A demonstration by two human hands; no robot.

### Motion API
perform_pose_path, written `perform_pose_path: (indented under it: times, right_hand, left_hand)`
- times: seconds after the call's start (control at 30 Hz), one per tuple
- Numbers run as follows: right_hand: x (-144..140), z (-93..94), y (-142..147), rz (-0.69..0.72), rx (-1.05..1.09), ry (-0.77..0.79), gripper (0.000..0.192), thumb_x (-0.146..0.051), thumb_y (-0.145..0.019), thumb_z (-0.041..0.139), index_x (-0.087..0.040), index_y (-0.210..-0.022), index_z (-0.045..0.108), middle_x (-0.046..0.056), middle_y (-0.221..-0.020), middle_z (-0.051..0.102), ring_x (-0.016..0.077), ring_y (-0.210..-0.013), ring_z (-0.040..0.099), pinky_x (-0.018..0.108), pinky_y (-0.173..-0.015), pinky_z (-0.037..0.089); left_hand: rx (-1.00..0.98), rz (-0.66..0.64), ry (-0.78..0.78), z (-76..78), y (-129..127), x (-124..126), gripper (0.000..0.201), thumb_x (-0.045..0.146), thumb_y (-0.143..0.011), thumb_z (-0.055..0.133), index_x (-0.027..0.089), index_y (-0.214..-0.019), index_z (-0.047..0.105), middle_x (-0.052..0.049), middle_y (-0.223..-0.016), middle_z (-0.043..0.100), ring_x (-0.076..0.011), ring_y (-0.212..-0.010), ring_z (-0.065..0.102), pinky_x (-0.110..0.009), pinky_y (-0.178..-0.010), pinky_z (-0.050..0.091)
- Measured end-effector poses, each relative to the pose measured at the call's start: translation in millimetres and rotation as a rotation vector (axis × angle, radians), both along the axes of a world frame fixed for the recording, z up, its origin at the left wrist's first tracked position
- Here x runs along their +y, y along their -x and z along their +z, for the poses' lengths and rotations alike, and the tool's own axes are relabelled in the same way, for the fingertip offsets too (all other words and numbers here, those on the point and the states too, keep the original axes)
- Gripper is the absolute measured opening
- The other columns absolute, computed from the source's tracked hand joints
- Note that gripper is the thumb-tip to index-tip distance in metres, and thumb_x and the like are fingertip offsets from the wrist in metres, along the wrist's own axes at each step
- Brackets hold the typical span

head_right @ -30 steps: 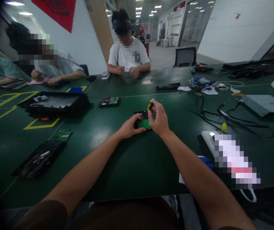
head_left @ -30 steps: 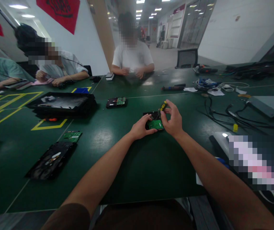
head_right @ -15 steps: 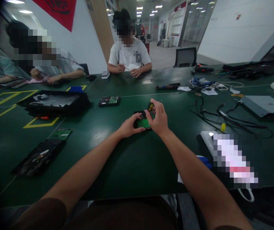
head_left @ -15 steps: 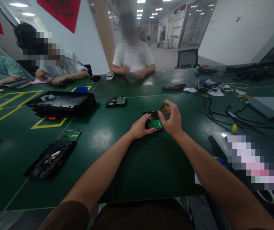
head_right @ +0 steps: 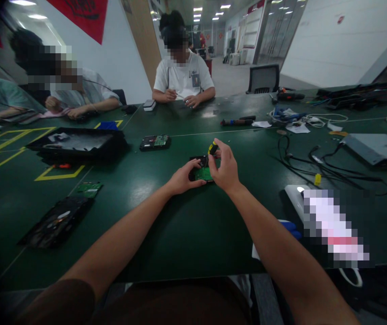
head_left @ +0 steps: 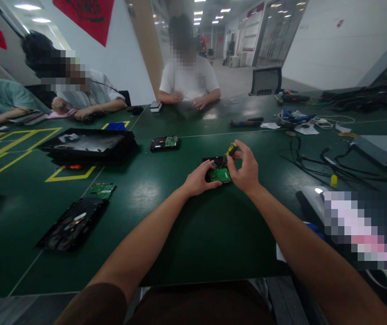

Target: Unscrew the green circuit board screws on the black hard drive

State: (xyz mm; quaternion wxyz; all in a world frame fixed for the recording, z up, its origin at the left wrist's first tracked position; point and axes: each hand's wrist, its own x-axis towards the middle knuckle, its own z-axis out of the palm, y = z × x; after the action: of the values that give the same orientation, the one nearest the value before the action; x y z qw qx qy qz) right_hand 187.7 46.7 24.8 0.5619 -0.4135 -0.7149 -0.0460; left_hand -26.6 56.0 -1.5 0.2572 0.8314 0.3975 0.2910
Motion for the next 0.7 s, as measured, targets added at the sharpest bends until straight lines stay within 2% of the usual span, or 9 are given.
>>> perform_pose_path:
  times: [0.13,0.3,0.47,0.63,0.7]
  right_hand:
    - [1.5,0.8,0.4,0.012,0.005,-0.024,0.057,-0.033,-0.096,0.065,-0.029,-0.149,0.045,0.012,-0.135,0.060,0.0252,-0.096,0.070,0.044,-0.079,0.066]
    - [0.4,0.9,-1.8,0.012,-0.004,0.007,0.056,-0.031,-0.099,0.057,-0.031,-0.153,0.040,0.012,-0.141,0.059,0.0248,-0.096,0.072,0.048,-0.087,0.065]
    - [-0.9,1.4,-1.2,-0.002,0.012,-0.028,0.055,-0.031,-0.096,0.064,-0.031,-0.148,0.046,0.012,-0.134,0.059,0.0250,-0.097,0.069,0.044,-0.078,0.066]
    - [-1.8,1.6,-1.0,0.032,-0.019,-0.020,0.057,-0.024,-0.099,0.056,-0.031,-0.153,0.040,0.012,-0.141,0.057,0.0247,-0.102,0.071,0.047,-0.089,0.065]
    - [-2.5,2.4,-0.7,0.022,-0.013,-0.025,0.056,-0.025,-0.099,0.058,-0.031,-0.152,0.042,0.012,-0.139,0.058,0.0245,-0.102,0.071,0.046,-0.088,0.065]
  left_hand:
    - [-0.002,0.004,-0.012,-3.0,0.2,1.6,0.067,0.053,-0.077,0.084,0.024,-0.132,0.059,-0.014,-0.159,0.050,-0.0333,-0.155,0.039,-0.055,-0.124,0.037]
    - [0.010,0.002,-0.012,-3.0,0.0,1.7,0.066,0.056,-0.077,0.083,0.025,-0.131,0.060,-0.013,-0.160,0.049,-0.0335,-0.154,0.040,-0.055,-0.124,0.038]
    - [0.010,-0.004,-0.013,-2.3,-0.5,1.2,0.064,0.053,-0.078,0.083,0.025,-0.131,0.060,-0.013,-0.160,0.049,-0.0331,-0.156,0.037,-0.055,-0.125,0.037]
    - [0.004,-0.002,-0.008,-0.9,-0.5,-0.3,0.062,0.052,-0.078,0.083,0.026,-0.129,0.060,-0.012,-0.160,0.050,-0.0332,-0.156,0.037,-0.056,-0.125,0.037]
    - [0.005,-0.008,-0.014,0.4,-0.6,-1.1,0.061,0.051,-0.078,0.083,0.026,-0.129,0.060,-0.013,-0.160,0.050,-0.0331,-0.155,0.038,-0.056,-0.125,0.037]
